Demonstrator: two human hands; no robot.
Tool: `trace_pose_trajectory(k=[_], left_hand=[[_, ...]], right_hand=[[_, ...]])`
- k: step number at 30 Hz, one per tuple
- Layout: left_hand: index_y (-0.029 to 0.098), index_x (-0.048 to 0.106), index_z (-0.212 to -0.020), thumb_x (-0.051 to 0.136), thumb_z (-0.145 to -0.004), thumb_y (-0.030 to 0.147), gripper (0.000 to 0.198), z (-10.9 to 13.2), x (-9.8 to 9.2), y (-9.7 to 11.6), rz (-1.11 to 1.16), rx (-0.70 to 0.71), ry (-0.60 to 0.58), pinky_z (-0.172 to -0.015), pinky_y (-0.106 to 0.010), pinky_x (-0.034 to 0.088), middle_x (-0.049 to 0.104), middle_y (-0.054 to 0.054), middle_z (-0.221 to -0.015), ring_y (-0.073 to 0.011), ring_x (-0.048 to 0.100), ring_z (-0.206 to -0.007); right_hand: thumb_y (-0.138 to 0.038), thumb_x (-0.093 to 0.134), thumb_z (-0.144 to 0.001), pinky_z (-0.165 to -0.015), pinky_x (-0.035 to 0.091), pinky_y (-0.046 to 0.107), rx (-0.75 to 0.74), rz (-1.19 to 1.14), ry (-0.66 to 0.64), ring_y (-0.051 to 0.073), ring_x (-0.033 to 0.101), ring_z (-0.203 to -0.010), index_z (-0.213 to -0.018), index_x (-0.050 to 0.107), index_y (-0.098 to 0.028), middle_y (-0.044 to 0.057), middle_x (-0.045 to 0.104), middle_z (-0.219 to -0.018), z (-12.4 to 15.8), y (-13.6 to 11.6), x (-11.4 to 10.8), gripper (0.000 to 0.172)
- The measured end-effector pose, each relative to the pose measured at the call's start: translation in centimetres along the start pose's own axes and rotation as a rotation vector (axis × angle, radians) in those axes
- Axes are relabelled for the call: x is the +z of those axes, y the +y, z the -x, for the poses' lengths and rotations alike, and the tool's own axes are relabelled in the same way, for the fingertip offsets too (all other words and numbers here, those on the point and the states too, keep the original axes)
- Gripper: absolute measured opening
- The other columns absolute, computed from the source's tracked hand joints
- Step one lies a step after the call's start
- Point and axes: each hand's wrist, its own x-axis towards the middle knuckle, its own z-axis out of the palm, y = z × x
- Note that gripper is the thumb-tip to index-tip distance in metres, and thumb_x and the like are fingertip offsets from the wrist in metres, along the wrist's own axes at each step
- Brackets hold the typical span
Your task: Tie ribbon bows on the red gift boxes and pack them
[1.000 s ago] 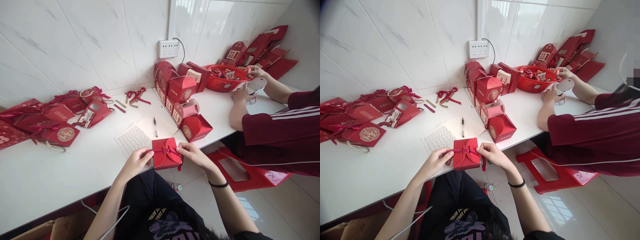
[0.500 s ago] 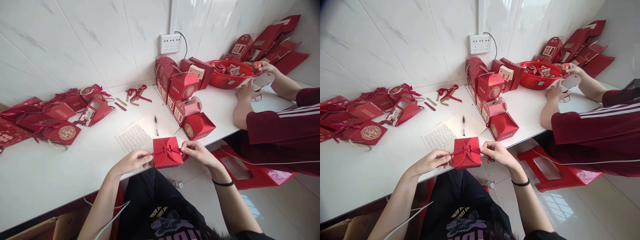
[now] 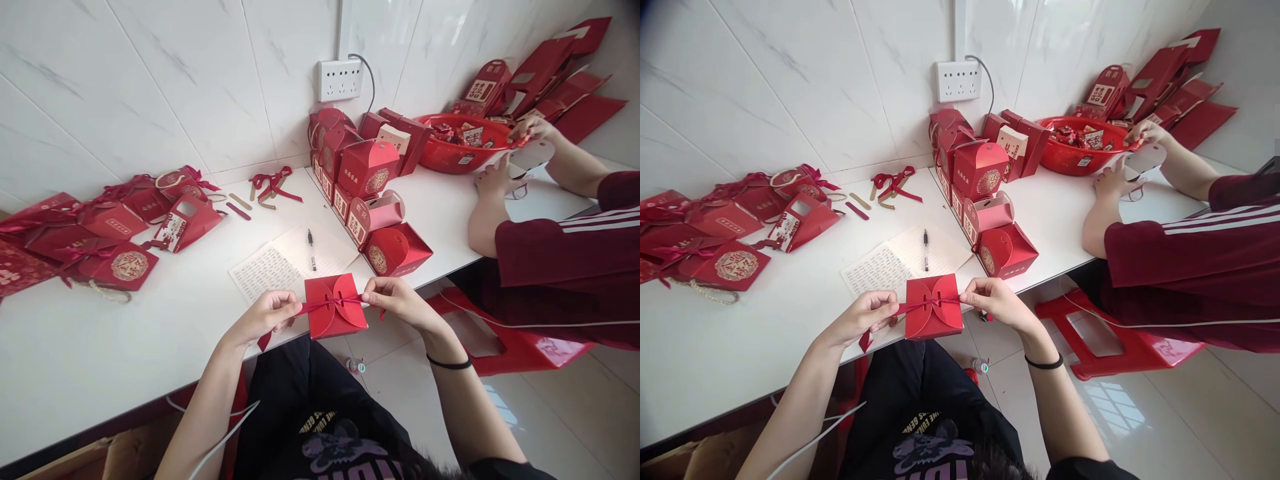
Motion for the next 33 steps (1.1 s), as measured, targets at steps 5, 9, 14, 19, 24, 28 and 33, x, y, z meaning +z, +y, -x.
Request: trace_pose_trajectory(k=[5,9,14,19,24,28,33], left_hand=[[0.018,0.038,-0.059,0.060,-0.076,0.055,0.046,-0.1,-0.6,-1.2,-0.021,-0.037,-0.020,-0.037,-0.018,0.017,0.032,0.008,-0.044,-0.0042,0.026,-0.038],[0.018,0.038,-0.059,0.060,-0.075,0.056,0.047,-0.1,-0.8,-2.0,-0.032,-0.042,0.029,-0.039,-0.019,0.018,0.031,0.007,-0.047,-0.0043,0.027,-0.041],[0.017,0.041,-0.060,0.059,-0.074,0.058,0.047,-0.1,-0.9,-2.3,-0.072,-0.048,0.034,-0.042,-0.020,0.024,0.042,0.005,-0.051,-0.0057,0.034,-0.044],[0.017,0.042,-0.059,0.058,-0.077,0.052,0.042,0.1,-1.0,-1.0,0.006,-0.041,-0.032,-0.047,-0.022,0.031,0.040,0.006,-0.045,-0.0078,0.040,-0.045],[0.018,0.039,-0.049,0.053,-0.082,0.052,0.049,0.9,-2.4,1.9,0.074,0.026,-0.148,-0.046,-0.024,0.030,0.034,0.006,-0.033,-0.0066,0.032,-0.036],[0.018,0.041,-0.057,0.062,-0.078,0.046,0.041,1.8,-4.3,3.6,0.088,0.074,-0.172,-0.044,-0.022,0.021,0.032,0.008,-0.035,-0.0054,0.025,-0.037],[0.017,0.041,-0.059,0.061,-0.079,0.046,0.040,2.1,-4.2,5.3,0.156,0.202,-0.010,-0.052,-0.023,0.030,0.041,0.004,-0.048,-0.0071,0.033,-0.047]], right_hand=[[-0.057,0.066,-0.072,-0.048,0.033,0.022,0.009,0.046,0.021,0.009,0.040,-0.054,-0.066,0.055,-0.016,-0.002,0.045,-0.059,-0.2,0.3,-0.3,0.043],[-0.059,0.066,-0.072,-0.048,0.032,0.022,0.004,0.038,0.018,0.009,0.039,-0.052,-0.064,0.053,-0.017,-0.003,0.041,-0.055,-0.3,0.7,-0.6,0.045],[-0.064,0.065,-0.069,-0.046,0.028,0.021,0.029,0.043,-0.009,0.008,0.034,-0.048,-0.064,0.050,-0.017,-0.006,0.036,-0.051,-0.5,1.1,-0.7,0.049],[-0.066,0.060,-0.073,-0.046,0.031,0.021,0.048,0.120,-0.106,0.008,0.038,-0.047,-0.069,0.050,-0.017,-0.005,0.040,-0.051,-0.4,0.3,-1.1,0.050],[-0.066,0.049,-0.080,-0.042,0.029,0.022,0.079,0.250,-0.297,0.008,0.034,-0.041,-0.058,0.045,-0.017,-0.004,0.040,-0.046,0.2,-3.5,-2.2,0.054],[-0.060,0.056,-0.079,-0.046,0.031,0.022,-0.015,0.271,-0.349,0.009,0.039,-0.048,-0.058,0.050,-0.017,-0.002,0.045,-0.052,0.8,-6.4,-3.9,0.049],[-0.057,0.062,-0.077,-0.055,0.040,0.024,-0.207,0.100,-0.283,0.012,0.050,-0.061,-0.073,0.063,-0.014,0.005,0.059,-0.073,0.8,-7.7,-4.0,0.042]])
